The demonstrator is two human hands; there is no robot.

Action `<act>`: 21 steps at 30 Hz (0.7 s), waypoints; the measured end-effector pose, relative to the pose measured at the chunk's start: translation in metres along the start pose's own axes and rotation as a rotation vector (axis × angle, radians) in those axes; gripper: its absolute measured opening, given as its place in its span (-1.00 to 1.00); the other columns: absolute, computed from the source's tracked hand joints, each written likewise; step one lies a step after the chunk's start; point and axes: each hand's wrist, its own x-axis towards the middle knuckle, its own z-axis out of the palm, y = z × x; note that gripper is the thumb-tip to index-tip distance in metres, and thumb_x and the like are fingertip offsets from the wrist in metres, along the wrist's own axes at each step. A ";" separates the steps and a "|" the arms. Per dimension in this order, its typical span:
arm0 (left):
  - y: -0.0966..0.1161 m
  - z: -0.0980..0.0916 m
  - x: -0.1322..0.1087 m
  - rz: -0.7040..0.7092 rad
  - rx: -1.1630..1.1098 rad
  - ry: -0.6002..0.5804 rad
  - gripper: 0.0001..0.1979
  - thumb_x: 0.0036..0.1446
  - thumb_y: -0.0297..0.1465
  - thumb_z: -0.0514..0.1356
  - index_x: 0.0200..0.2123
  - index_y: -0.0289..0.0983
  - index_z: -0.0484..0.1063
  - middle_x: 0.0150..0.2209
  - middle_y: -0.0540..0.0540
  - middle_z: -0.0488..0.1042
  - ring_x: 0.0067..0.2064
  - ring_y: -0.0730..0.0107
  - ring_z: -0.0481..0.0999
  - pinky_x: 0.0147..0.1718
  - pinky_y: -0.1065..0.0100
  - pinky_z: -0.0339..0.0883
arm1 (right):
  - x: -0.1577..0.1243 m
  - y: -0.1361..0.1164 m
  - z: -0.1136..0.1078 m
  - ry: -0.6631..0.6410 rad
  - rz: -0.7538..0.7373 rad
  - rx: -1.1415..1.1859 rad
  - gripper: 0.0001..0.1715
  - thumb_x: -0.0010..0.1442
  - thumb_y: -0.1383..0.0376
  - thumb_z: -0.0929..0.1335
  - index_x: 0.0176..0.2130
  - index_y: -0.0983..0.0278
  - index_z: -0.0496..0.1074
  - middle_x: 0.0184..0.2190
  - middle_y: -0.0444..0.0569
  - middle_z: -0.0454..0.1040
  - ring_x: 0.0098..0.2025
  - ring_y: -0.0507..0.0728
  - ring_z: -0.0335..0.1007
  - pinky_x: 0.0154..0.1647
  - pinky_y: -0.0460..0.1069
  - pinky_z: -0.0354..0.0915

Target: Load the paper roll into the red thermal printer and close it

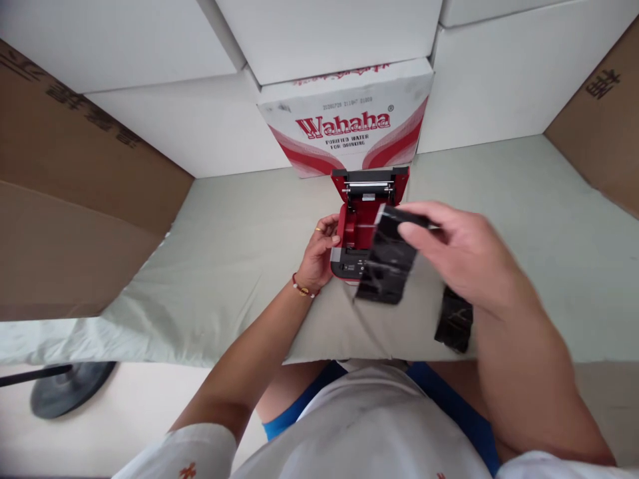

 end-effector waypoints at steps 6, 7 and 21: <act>-0.001 -0.002 0.001 -0.008 0.000 0.002 -0.43 -0.06 -0.23 0.61 0.04 -0.11 0.59 0.22 -0.10 0.61 0.39 0.02 0.49 0.48 -0.02 0.24 | -0.024 0.054 -0.022 -0.094 0.327 -0.048 -0.42 0.28 -0.13 0.48 0.13 0.11 0.69 -0.19 0.08 0.77 -0.25 0.29 0.69 -0.25 0.15 0.59; -0.001 -0.002 0.001 -0.006 0.003 0.003 -0.44 -0.05 -0.23 0.61 0.03 -0.10 0.59 0.22 -0.10 0.61 0.40 0.01 0.48 0.48 -0.02 0.25 | -0.025 0.062 -0.015 -0.140 0.302 -0.086 -0.41 0.28 -0.13 0.46 0.12 0.14 0.68 -0.18 0.07 0.76 -0.26 0.30 0.69 -0.25 0.16 0.60; 0.000 -0.002 0.000 -0.005 0.005 0.005 -0.46 -0.04 -0.22 0.61 0.02 -0.10 0.60 0.18 -0.09 0.64 0.33 0.06 0.54 0.42 0.03 0.32 | -0.057 0.139 -0.050 -0.019 -0.017 -0.597 -0.56 0.36 -0.05 0.35 0.03 0.04 0.70 -0.03 0.11 0.74 -0.26 0.37 0.66 -0.22 0.30 0.55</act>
